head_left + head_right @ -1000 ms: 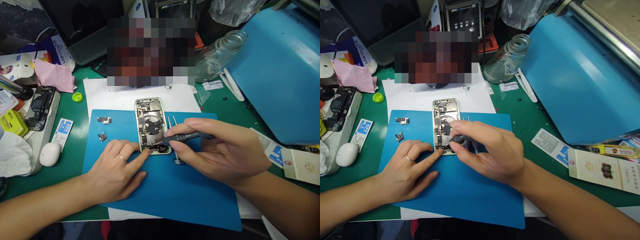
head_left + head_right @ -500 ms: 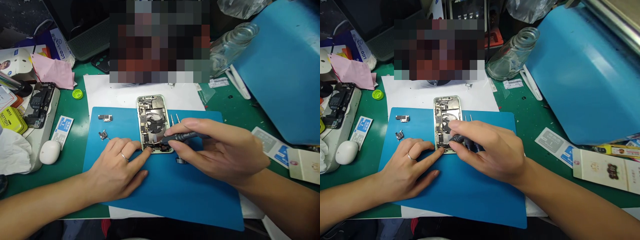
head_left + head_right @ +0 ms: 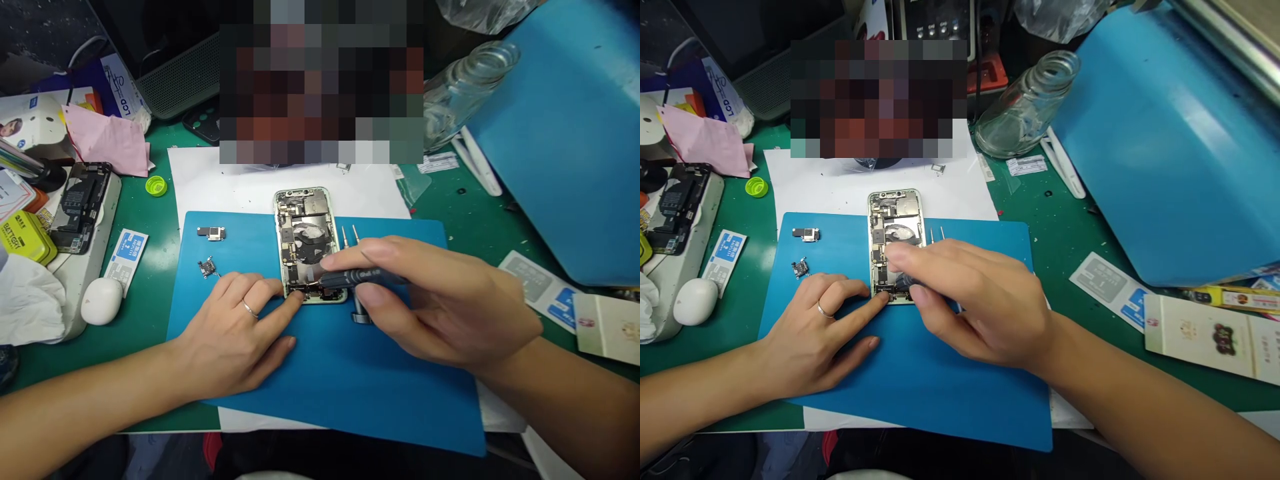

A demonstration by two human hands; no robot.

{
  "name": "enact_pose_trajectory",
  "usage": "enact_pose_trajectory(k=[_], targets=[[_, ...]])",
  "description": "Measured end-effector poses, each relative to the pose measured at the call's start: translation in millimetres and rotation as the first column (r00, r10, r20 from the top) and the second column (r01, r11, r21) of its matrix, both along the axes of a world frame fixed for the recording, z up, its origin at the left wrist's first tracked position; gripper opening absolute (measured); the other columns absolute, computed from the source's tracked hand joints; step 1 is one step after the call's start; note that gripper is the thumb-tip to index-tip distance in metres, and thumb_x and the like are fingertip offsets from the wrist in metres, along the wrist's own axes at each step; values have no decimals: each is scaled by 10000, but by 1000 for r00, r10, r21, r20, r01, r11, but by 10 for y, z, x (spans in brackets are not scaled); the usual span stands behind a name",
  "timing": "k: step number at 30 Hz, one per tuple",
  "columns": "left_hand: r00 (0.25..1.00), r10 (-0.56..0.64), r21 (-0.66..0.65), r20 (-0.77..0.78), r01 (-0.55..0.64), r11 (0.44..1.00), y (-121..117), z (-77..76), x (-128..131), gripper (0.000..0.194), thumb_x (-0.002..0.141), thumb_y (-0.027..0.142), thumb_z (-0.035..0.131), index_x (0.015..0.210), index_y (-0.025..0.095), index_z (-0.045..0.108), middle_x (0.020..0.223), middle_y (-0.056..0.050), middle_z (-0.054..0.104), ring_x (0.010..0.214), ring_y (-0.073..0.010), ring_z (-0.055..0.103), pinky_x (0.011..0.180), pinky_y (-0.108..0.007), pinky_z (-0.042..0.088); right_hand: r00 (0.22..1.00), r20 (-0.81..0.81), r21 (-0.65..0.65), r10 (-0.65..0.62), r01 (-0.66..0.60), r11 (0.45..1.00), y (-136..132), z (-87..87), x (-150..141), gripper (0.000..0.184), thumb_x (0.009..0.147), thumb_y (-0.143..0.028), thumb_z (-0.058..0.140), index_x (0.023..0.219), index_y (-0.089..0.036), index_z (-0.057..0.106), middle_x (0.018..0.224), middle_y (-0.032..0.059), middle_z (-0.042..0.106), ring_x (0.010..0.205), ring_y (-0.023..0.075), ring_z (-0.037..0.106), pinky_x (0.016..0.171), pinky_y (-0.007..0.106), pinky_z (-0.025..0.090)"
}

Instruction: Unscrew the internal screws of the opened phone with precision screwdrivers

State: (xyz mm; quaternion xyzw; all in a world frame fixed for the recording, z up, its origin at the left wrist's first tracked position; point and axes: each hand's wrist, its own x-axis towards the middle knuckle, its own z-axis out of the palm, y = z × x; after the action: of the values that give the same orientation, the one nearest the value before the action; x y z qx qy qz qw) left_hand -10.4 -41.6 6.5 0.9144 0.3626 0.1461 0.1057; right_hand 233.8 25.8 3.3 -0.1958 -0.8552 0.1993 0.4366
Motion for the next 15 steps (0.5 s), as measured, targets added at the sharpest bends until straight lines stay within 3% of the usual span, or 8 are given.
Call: enact_pose_trajectory(k=[6,10,13,15], targets=[[1000,-2,-3,1,2,1000,0,-18,-13,421,1006,282,556,1378,85,563,1223,-178,604,1056,-306,562,889,-474,464,1000,2,14,16,-16,1000,9,28,-44,736,914,-63,608,1561,-347,403,1036,50,790,843,244,767,687,402,667],[1000,-3,-6,11,3,1000,-4,-26,-7,422,1007,291,559,1370,75,570,1233,-178,602,1058,-309,558,891,-474,454,998,-21,49,58,-57,997,11,8,-79,759,890,4,577,1572,-267,383,1072,74,785,945,229,760,771,393,669],[1000,1,-9,7,-1,1000,-5,-26,-4,402,1011,286,549,1356,83,577,1244,-174,602,1061,-304,559,891,-465,454,995,-30,113,92,-88,990,13,-13,-106,711,887,8,608,1544,-184,418,1029,99,785,892,208,760,756,363,662],[1000,7,-4,7,-7,1000,-5,-26,-5,388,1008,283,551,1345,93,582,1245,-173,603,1058,-301,563,885,-460,457,996,-40,127,78,-72,989,18,-26,-118,656,899,-20,622,1510,-196,460,1003,89,783,843,199,757,721,351,654]])
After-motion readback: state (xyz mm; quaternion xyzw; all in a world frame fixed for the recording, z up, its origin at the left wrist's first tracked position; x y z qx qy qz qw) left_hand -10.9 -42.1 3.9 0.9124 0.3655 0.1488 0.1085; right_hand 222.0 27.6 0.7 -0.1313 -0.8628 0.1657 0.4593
